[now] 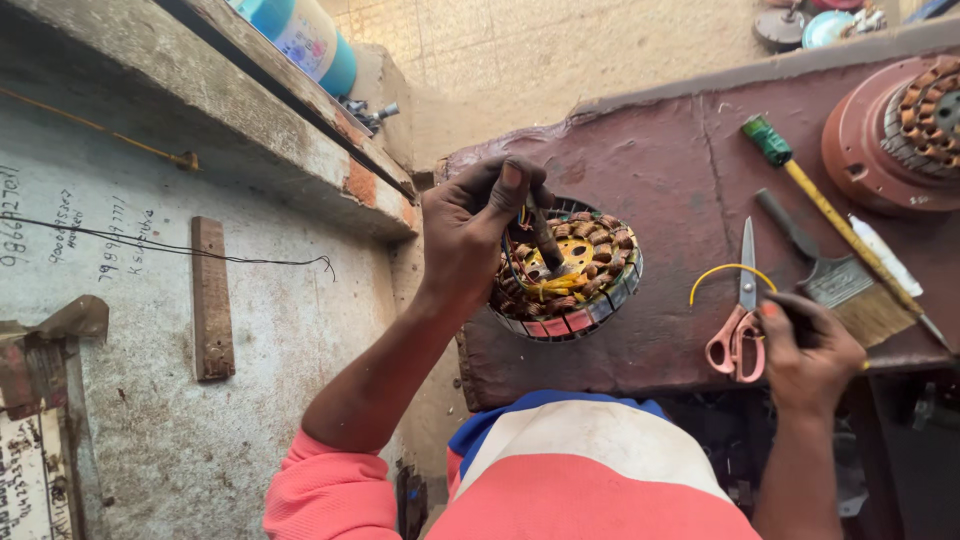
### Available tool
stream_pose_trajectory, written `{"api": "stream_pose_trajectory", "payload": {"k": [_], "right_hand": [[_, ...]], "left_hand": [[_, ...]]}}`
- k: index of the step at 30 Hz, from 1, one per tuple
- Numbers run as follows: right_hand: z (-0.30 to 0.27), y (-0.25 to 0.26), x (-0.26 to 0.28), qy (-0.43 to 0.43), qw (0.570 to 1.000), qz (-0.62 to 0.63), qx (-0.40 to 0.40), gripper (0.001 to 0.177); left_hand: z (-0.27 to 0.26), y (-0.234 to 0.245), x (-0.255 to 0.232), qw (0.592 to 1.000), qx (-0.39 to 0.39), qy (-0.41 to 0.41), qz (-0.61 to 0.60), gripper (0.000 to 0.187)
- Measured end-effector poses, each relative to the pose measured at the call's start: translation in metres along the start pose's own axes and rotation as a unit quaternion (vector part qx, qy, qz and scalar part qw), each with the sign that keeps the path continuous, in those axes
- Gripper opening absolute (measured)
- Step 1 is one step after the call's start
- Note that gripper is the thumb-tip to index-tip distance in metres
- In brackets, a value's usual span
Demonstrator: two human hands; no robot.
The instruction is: The person works on an electric motor stator, using a hammer to tap components and a cloth to wipe the shaft. They then handle and arrange the colored wires attached to the stator coils.
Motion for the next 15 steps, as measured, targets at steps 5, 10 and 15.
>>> {"api": "stream_pose_trajectory", "payload": {"k": [5,10,15], "right_hand": [[0.0,-0.036,0.059,-0.015,0.998,0.051,0.044,0.015],[-0.016,-0.042,0.049,-0.095,0.991,0.053,0.072,0.015],[-0.028,-0.048,0.038,-0.055,0.994,0.021,0.089,0.015]], "left_hand": [[-0.009,-0.002,-0.003,0.999,0.018,-0.039,0.02,0.026],[-0.047,-0.031,-0.03,0.949,0.056,-0.176,0.255,0.015],[-0.059,-0.042,-0.033,0.905,0.056,-0.25,0.34,0.021]]}}
Point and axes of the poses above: each hand's wrist, its own z-axis towards the middle knuckle, its own y-axis out of the back of the hand, x = y × z, the point moved 8 cm from there along z, towards the middle knuckle, and after that the axes turned 9 degrees about -z, right-handed, at the moved point
